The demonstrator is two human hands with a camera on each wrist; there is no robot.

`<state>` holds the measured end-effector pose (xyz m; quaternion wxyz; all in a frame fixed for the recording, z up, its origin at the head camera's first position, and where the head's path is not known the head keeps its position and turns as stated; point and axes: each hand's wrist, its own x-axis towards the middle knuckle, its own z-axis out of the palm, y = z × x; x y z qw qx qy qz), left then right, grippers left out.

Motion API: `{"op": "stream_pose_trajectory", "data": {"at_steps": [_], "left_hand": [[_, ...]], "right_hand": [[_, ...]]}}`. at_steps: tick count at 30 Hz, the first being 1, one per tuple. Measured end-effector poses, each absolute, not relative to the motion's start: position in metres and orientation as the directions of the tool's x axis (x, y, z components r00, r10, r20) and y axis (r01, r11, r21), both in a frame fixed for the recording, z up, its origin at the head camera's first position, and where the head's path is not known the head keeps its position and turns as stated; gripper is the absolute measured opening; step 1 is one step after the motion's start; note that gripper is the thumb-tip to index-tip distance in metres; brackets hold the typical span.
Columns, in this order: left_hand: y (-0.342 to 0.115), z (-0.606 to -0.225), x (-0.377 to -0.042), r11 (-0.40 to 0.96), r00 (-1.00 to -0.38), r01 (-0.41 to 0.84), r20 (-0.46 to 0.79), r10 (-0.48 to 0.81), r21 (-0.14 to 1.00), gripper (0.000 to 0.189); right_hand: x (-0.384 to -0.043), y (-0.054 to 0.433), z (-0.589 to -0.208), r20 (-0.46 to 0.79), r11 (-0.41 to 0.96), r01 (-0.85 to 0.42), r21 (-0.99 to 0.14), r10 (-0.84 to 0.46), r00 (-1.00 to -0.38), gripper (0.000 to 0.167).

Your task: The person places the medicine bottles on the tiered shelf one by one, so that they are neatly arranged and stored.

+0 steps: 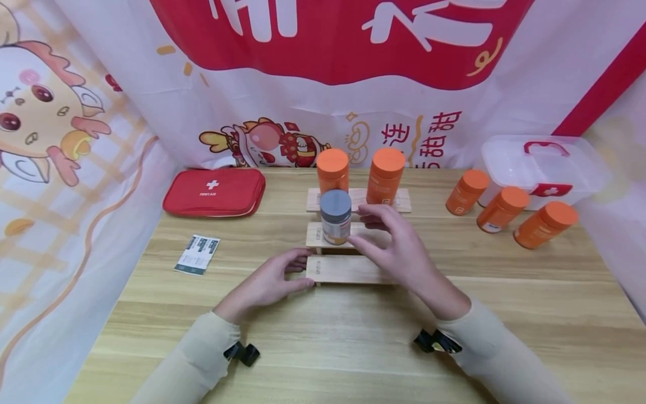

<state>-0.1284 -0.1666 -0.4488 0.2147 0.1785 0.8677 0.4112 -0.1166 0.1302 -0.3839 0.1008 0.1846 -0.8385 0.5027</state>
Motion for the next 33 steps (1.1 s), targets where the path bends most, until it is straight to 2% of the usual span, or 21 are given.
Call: {"op": "stream_pose_trajectory", "data": {"at_steps": [15, 27, 33], "left_hand": [[-0.166, -0.45, -0.128, 0.595, -0.842, 0.134, -0.226, 0.489, 0.792, 0.068], [-0.167, -0.45, -0.129, 0.597, -0.844, 0.132, -0.226, 0.486, 0.791, 0.068], [-0.167, -0.451, -0.129, 0.597, -0.845, 0.132, -0.224, 0.485, 0.791, 0.067]], "right_hand": [[-0.098, 0.181, -0.385, 0.445, 0.413, -0.473, -0.778, -0.168, -0.88, 0.047], [-0.092, 0.229, -0.383, 0.472, 0.455, -0.442, -0.773, -0.054, -0.88, 0.044], [-0.089, 0.252, -0.385, 0.475, 0.475, -0.4, -0.784, 0.044, -0.879, 0.043]]}}
